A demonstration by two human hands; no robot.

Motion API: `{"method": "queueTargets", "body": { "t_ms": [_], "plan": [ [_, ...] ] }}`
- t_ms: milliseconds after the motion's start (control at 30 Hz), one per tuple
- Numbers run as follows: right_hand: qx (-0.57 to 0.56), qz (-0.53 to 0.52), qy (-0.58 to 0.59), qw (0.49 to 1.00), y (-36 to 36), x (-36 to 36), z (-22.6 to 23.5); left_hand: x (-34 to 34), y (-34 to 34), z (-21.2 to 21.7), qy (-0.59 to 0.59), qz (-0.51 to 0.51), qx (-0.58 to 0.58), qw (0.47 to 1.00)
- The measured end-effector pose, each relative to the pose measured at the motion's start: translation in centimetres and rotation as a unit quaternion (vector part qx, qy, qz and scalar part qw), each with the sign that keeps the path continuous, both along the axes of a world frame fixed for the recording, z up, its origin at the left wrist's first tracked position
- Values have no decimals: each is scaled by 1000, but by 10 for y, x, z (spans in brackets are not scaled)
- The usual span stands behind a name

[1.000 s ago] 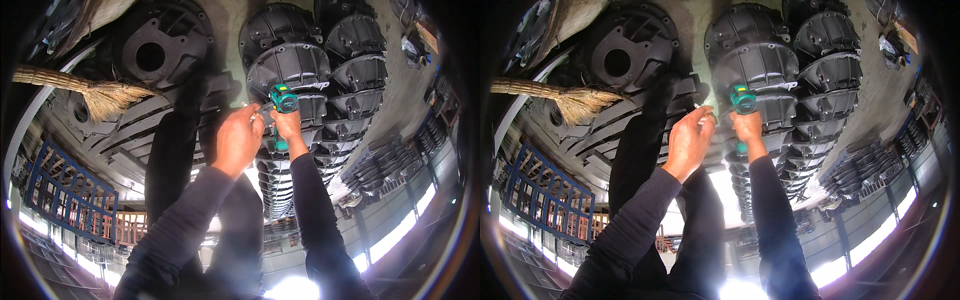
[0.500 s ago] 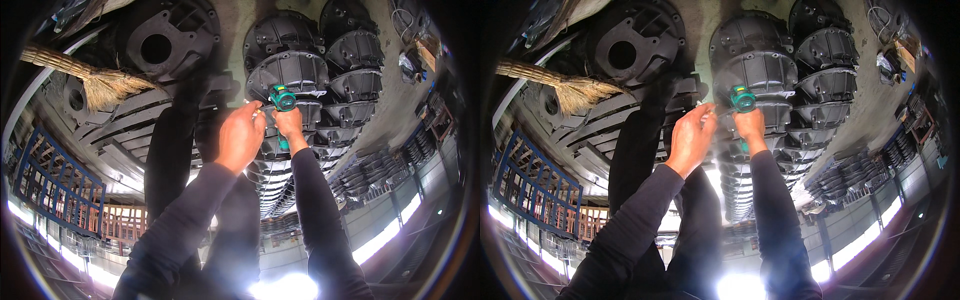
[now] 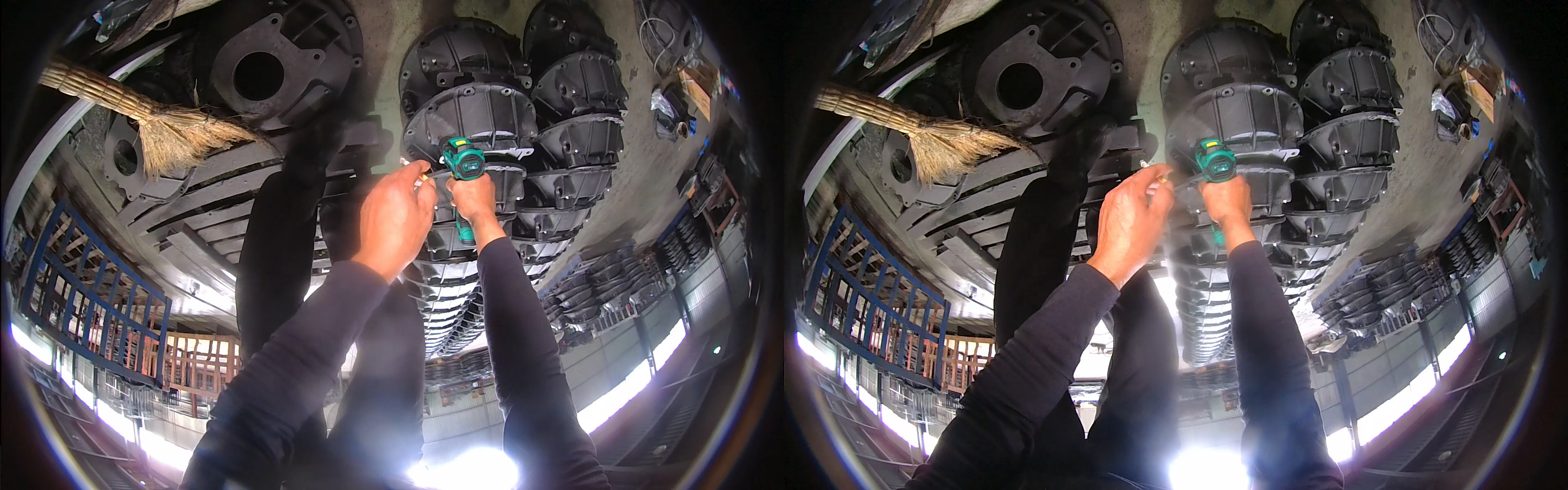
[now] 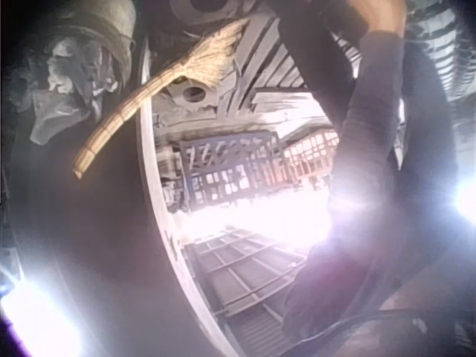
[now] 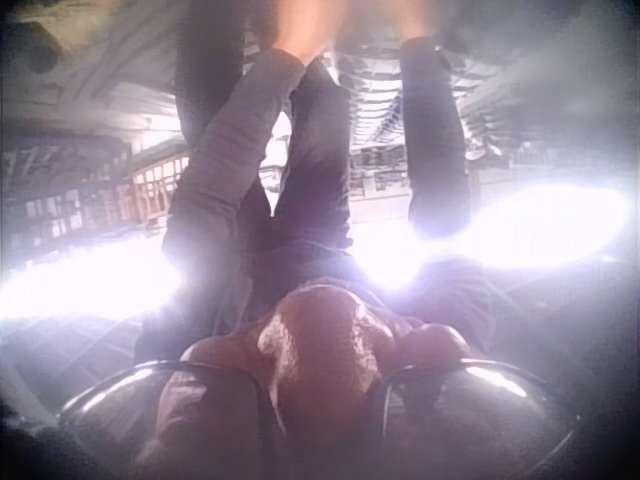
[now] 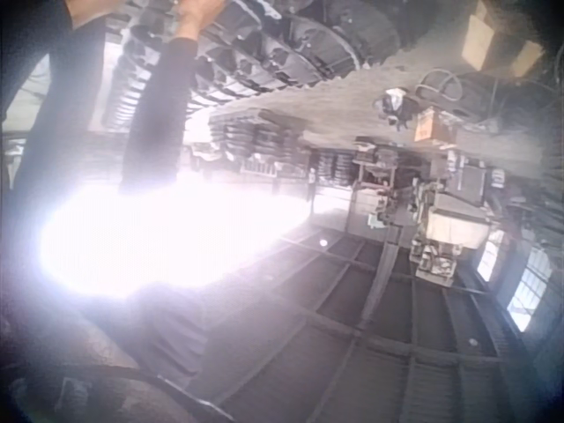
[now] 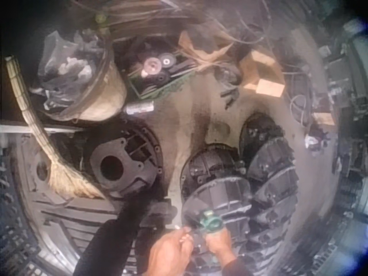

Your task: The person uses a cordless drill to make holes in stacked metal parts in a workshop. The person holds the drill with one hand and occasionally steadies the parts with the other hand while drilling.

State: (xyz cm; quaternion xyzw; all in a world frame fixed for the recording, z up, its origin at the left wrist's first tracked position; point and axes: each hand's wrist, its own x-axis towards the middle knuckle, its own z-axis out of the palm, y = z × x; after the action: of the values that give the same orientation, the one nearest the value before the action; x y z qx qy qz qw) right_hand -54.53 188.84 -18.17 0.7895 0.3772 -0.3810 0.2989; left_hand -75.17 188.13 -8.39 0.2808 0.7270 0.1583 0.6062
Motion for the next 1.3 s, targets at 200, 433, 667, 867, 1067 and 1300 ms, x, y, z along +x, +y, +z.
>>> {"method": "queueTargets", "body": {
  "t_ms": [200, 433, 667, 867, 1067, 1300],
  "plan": [
    [-62, -41, 0, 997, 10, -5, 7, -1, -8, 1, 2, -12, -3, 1000],
    [-14, -37, 57, 998, 9, 1, 13, 4, -17, -1, 11, -16, 27, 999],
    [110, -213, 185, 953, -5, 6, 60, 5, -19, -1, 10, 9, 27, 1000],
    [146, -214, 253, 932, 70, -10, 15, 6, -12, 3, -12, 36, -7, 999],
    [102, -222, 248, 937, 141, -38, -53, 3, -10, 3, -31, 57, -7, 998],
    [70, -163, 209, 962, 156, -44, -71, 4, -2, 5, -19, 86, 8, 996]
  ]
}}
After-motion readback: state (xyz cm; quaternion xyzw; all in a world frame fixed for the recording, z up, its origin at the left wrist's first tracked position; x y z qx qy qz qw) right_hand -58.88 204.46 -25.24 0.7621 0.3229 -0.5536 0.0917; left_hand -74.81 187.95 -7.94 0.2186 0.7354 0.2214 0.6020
